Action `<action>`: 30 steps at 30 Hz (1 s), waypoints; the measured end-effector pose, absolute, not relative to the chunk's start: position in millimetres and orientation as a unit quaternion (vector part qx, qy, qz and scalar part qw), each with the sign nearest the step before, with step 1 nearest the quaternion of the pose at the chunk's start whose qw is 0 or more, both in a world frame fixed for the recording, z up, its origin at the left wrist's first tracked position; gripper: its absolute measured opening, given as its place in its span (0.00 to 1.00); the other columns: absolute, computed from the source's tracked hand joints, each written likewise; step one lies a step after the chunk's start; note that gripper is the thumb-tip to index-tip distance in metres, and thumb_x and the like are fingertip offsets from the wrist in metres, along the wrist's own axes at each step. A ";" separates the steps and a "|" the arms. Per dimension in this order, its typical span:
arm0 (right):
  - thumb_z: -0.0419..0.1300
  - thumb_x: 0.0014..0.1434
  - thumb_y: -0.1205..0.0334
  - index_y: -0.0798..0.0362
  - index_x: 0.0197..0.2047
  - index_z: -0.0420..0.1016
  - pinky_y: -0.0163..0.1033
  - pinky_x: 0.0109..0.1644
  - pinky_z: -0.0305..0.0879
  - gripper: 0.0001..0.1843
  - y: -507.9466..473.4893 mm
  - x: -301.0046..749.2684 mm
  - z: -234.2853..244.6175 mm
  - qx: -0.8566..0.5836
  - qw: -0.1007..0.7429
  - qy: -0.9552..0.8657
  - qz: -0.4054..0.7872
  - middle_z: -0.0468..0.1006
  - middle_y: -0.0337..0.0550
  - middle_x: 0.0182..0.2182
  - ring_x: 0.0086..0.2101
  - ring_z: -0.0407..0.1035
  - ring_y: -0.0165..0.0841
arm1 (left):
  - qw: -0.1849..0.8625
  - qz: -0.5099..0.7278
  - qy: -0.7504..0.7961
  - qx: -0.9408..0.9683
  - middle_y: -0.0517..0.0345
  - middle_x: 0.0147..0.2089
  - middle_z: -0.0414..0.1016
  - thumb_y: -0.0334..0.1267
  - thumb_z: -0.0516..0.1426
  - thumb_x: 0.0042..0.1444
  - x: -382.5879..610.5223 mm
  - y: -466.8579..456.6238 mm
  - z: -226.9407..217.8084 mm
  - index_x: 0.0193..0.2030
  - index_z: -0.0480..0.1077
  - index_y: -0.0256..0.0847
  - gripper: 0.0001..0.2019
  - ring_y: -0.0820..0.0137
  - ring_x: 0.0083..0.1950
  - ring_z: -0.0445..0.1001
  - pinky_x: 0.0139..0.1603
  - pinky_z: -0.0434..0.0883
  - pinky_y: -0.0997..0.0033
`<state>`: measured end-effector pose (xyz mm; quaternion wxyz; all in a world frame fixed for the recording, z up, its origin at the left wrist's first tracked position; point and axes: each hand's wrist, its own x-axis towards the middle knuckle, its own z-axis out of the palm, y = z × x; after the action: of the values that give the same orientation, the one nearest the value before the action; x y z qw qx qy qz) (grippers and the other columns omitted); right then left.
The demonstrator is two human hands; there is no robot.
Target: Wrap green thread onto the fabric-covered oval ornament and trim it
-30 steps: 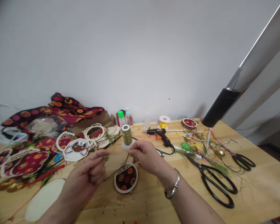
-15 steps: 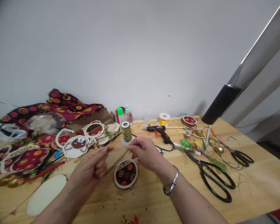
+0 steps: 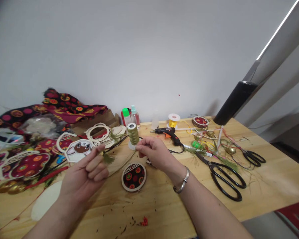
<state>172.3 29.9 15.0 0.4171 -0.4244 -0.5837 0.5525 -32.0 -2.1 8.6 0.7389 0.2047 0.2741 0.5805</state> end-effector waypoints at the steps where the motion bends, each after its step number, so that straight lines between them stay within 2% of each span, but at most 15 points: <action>1: 0.59 0.53 0.62 0.55 0.25 0.68 0.33 0.35 0.65 0.08 29.2 172.6 14.7 -0.398 0.418 -0.583 0.572 0.76 0.42 0.31 0.29 0.68 0.26 | 0.744 0.585 0.250 0.203 0.72 0.17 0.35 0.31 0.45 0.62 -33.4 -2.7 9.2 0.38 0.72 0.34 0.14 0.79 0.17 0.34 0.14 0.41 0.78; 3: 0.61 0.53 0.61 0.56 0.25 0.68 0.38 0.46 0.65 0.09 26.7 172.1 13.8 -0.334 0.406 -0.583 0.619 0.75 0.47 0.46 0.42 0.70 0.31 | 0.753 0.593 0.205 0.200 0.73 0.17 0.35 0.30 0.44 0.62 -35.8 -3.9 9.3 0.38 0.72 0.33 0.15 0.79 0.16 0.34 0.14 0.40 0.79; 5: 0.62 0.54 0.62 0.56 0.26 0.68 0.42 0.55 0.59 0.09 23.0 170.4 12.8 -0.274 0.378 -0.592 0.657 0.68 0.48 0.55 0.53 0.64 0.35 | 0.759 0.597 0.174 0.191 0.73 0.16 0.36 0.30 0.45 0.62 -37.5 -4.9 8.7 0.38 0.72 0.33 0.14 0.80 0.15 0.34 0.13 0.39 0.79; 8: 0.61 0.54 0.64 0.56 0.26 0.68 0.42 0.59 0.54 0.08 16.7 165.3 11.7 -0.203 0.299 -0.631 0.686 0.62 0.49 0.60 0.59 0.56 0.36 | 0.764 0.601 0.141 0.185 0.74 0.15 0.37 0.29 0.46 0.61 -37.9 -5.6 8.4 0.38 0.72 0.32 0.13 0.81 0.14 0.34 0.13 0.38 0.80; 10: 0.60 0.55 0.65 0.57 0.26 0.68 0.42 0.59 0.53 0.08 12.8 160.1 10.8 -0.161 0.235 -0.656 0.699 0.61 0.49 0.60 0.60 0.54 0.37 | 0.765 0.602 0.129 0.189 0.74 0.15 0.37 0.29 0.46 0.61 -37.3 -5.7 8.9 0.38 0.72 0.32 0.13 0.81 0.14 0.34 0.12 0.37 0.80; 15: 0.60 0.54 0.66 0.57 0.25 0.68 0.39 0.58 0.52 0.08 5.4 145.2 3.0 -0.104 0.177 -0.680 0.704 0.70 0.47 0.51 0.55 0.61 0.34 | 0.761 0.606 0.128 0.192 0.73 0.15 0.36 0.31 0.44 0.62 -37.2 -6.2 10.9 0.38 0.72 0.32 0.15 0.80 0.14 0.33 0.12 0.38 0.79; 18: 0.61 0.53 0.62 0.56 0.26 0.69 0.38 0.52 0.59 0.08 5.2 142.9 -1.5 -0.125 0.151 -0.688 0.699 0.74 0.45 0.41 0.47 0.67 0.33 | 0.754 0.613 0.136 0.194 0.73 0.15 0.36 0.31 0.43 0.63 -39.0 -6.0 12.2 0.38 0.71 0.33 0.16 0.80 0.14 0.33 0.12 0.39 0.79; 21: 0.62 0.53 0.59 0.57 0.27 0.70 0.35 0.43 0.63 0.10 9.9 149.8 -0.2 -0.181 0.130 -0.690 0.689 0.73 0.42 0.32 0.37 0.68 0.30 | 0.739 0.625 0.149 0.201 0.73 0.16 0.37 0.30 0.42 0.63 -41.3 -4.5 13.7 0.37 0.71 0.33 0.16 0.80 0.14 0.33 0.12 0.41 0.78; 25: 0.63 0.51 0.58 0.58 0.29 0.71 0.32 0.33 0.62 0.11 19.7 165.9 5.7 -0.272 0.158 -0.642 0.699 0.71 0.38 0.26 0.27 0.65 0.25 | 0.729 0.632 0.170 0.201 0.73 0.16 0.36 0.31 0.42 0.64 -42.8 -1.8 15.1 0.36 0.70 0.35 0.16 0.79 0.15 0.33 0.13 0.42 0.78; 30: 0.63 0.50 0.59 0.58 0.29 0.71 0.31 0.31 0.62 0.09 26.4 178.0 9.2 -0.310 0.208 -0.636 0.675 0.71 0.36 0.24 0.25 0.65 0.24 | 0.728 0.629 0.182 0.205 0.72 0.16 0.36 0.31 0.42 0.63 -42.3 0.3 13.8 0.36 0.70 0.35 0.16 0.79 0.15 0.34 0.13 0.41 0.77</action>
<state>178.0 26.4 9.2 0.2076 -0.3102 -0.6365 0.6750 -42.3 0.3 13.8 0.7278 0.2048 0.1821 0.6286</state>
